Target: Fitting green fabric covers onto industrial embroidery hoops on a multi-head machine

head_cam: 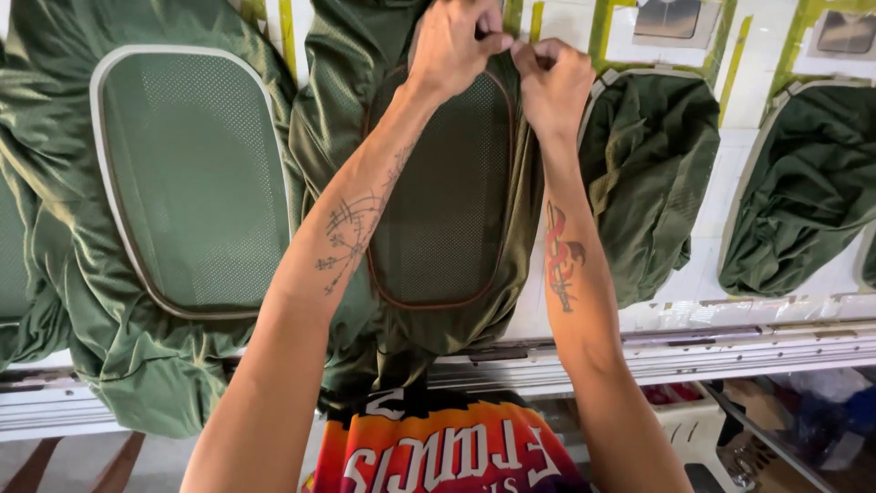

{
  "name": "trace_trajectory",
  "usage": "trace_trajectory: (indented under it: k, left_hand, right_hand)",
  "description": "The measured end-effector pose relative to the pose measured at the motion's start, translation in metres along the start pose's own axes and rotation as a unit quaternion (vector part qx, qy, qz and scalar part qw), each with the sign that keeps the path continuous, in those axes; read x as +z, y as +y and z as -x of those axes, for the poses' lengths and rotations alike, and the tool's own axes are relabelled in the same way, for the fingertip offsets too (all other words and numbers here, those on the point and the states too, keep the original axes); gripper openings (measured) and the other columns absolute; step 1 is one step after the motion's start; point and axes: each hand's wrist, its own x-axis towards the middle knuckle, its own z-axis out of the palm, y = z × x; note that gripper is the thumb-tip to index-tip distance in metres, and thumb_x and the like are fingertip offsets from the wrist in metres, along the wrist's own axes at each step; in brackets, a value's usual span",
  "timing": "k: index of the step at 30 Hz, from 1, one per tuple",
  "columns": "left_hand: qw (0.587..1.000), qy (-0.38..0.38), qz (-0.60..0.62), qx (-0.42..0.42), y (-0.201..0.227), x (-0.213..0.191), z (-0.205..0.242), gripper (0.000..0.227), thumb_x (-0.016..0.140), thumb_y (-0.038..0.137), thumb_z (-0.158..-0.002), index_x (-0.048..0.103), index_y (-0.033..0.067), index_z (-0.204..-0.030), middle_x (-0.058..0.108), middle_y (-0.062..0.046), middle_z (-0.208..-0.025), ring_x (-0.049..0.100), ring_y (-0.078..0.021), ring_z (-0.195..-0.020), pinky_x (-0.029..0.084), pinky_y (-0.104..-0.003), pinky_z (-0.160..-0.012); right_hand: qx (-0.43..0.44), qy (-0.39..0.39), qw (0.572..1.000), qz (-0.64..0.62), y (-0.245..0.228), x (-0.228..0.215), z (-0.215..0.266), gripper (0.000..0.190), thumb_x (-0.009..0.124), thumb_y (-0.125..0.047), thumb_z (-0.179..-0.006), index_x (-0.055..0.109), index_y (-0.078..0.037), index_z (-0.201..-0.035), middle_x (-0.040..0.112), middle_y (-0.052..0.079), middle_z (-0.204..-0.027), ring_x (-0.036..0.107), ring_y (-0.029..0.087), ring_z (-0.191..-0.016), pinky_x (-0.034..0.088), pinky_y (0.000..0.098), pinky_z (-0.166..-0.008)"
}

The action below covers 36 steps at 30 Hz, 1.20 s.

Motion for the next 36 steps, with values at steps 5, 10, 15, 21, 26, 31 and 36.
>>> trace_trajectory:
  k: [5, 10, 15, 21, 26, 31, 36]
  left_hand:
    - [0.999, -0.007, 0.009, -0.036, -0.005, 0.008, 0.005, 0.037, 0.083, 0.001, -0.087, 0.048, 0.0122, -0.082, 0.052, 0.000, -0.076, 0.050, -0.0172, -0.066, 0.039, -0.037, -0.057]
    - [0.999, 0.006, -0.047, -0.012, -0.022, 0.025, 0.019, 0.028, 0.082, 0.006, -0.076, 0.059, 0.0156, -0.087, 0.062, -0.002, -0.076, 0.061, -0.0268, -0.067, 0.041, -0.044, -0.056]
    - [0.969, -0.064, -0.235, 0.038, 0.025, -0.010, -0.002, 0.024, 0.083, 0.025, -0.092, 0.066, 0.0110, -0.085, 0.062, -0.006, -0.095, 0.059, -0.0318, -0.092, 0.042, -0.046, -0.084]
    - [0.900, -0.397, -0.034, 0.179, 0.089, -0.022, 0.007, 0.024, 0.066, 0.019, -0.098, 0.074, 0.0123, -0.119, 0.067, -0.005, -0.129, 0.050, -0.0291, -0.124, 0.033, -0.049, -0.104]
    - [0.911, -0.398, 0.003, 0.110, 0.062, 0.022, 0.009, 0.030, 0.081, 0.048, -0.095, 0.082, 0.0188, -0.095, 0.063, 0.004, -0.117, 0.044, -0.0260, -0.114, 0.024, -0.047, -0.095]
    - [0.953, -0.278, 0.002, 0.118, 0.077, 0.023, 0.018, 0.054, 0.103, 0.039, -0.082, 0.057, 0.0150, -0.097, 0.060, 0.000, -0.098, 0.053, -0.0232, -0.102, 0.030, -0.040, -0.098]
    - [0.955, -0.225, -0.175, 0.077, 0.133, 0.004, 0.036, 0.045, 0.093, 0.019, -0.088, 0.069, 0.0065, -0.124, 0.048, -0.018, -0.139, 0.047, -0.0416, -0.128, 0.038, -0.066, -0.104]
  right_hand:
    - [0.097, -0.052, 0.993, 0.049, 0.016, 0.001, -0.015, 0.057, 0.091, -0.046, -0.091, 0.053, -0.015, -0.064, 0.050, -0.001, -0.063, 0.042, 0.013, -0.062, 0.035, 0.0388, -0.052]
    - [0.143, -0.107, 0.982, 0.064, 0.062, 0.011, -0.028, 0.080, 0.108, -0.063, -0.086, 0.045, -0.021, -0.060, 0.051, -0.007, -0.057, 0.046, 0.002, -0.060, 0.037, 0.0334, -0.051]
    - [0.022, 0.018, 1.000, -0.011, -0.026, -0.025, 0.029, 0.028, 0.056, -0.034, -0.108, 0.052, -0.010, -0.096, 0.065, 0.005, -0.084, 0.064, 0.021, -0.070, 0.050, 0.0388, -0.063]
    - [0.118, 0.030, 0.986, 0.110, -0.097, -0.085, 0.225, 0.050, 0.071, -0.031, -0.102, 0.056, -0.001, -0.139, 0.060, 0.027, -0.124, 0.056, 0.049, -0.118, 0.048, 0.0527, -0.098]
    - [0.201, 0.011, 0.979, 0.028, -0.092, -0.084, 0.298, 0.048, 0.073, -0.028, -0.097, 0.055, 0.004, -0.128, 0.059, 0.020, -0.110, 0.063, 0.038, -0.096, 0.052, 0.0473, -0.080]
    - [0.362, -0.025, 0.926, -0.105, -0.074, -0.090, 0.327, 0.030, 0.072, -0.019, -0.097, 0.068, -0.001, -0.121, 0.066, 0.004, -0.076, 0.055, 0.012, -0.068, 0.047, 0.0311, -0.063]
    - [0.332, -0.027, 0.942, -0.033, -0.074, -0.092, 0.319, 0.025, 0.077, -0.023, -0.094, 0.067, -0.006, -0.110, 0.070, 0.006, -0.078, 0.065, 0.021, -0.068, 0.050, 0.0394, -0.061]
